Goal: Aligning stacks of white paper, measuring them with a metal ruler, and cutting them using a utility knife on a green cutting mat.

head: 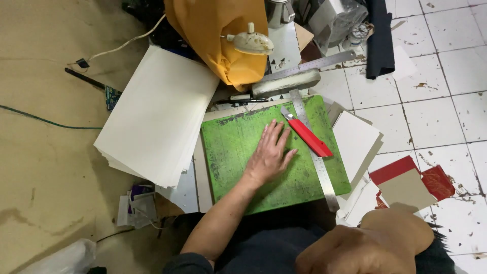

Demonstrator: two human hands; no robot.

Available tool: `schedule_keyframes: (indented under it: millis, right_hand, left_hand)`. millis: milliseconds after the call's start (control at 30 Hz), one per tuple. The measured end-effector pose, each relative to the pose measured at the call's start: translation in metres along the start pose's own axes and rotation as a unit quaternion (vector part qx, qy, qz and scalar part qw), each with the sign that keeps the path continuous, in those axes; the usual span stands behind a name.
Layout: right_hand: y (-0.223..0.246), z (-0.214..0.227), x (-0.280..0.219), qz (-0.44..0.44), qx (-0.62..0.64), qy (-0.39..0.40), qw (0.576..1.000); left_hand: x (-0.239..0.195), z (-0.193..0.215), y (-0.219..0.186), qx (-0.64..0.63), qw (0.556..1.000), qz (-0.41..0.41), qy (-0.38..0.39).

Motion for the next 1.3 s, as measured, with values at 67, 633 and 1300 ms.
schedule_keyframes:
  millis: [67, 633, 1300]
  right_hand:
    - [0.003, 0.001, 0.005, -0.012, -0.015, -0.001, 1.000]
    - [-0.010, 0.076, 0.017, -0.016, -0.017, -0.319, 0.947]
    - [-0.197, 0.485, -0.013, -0.269, -0.426, -0.606, 0.616]
  left_hand:
    - [0.000, 0.001, -0.001, 0.006, 1.000, -0.007, -0.008]
    - [-0.003, -0.005, 0.005, 0.021, 0.997, -0.058, -0.051]
    - [0.000, 0.014, 0.005, -0.023, 0.999, -0.031, 0.021]
Point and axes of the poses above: each hand's wrist, its own x-axis towards the middle knuckle, its own z-axis out of the back of the hand, y = z × x, the point moved 1 cm from there along x, towards the middle knuckle, and after that the axes turned 11 degrees about -z, right-handed, at the moved point
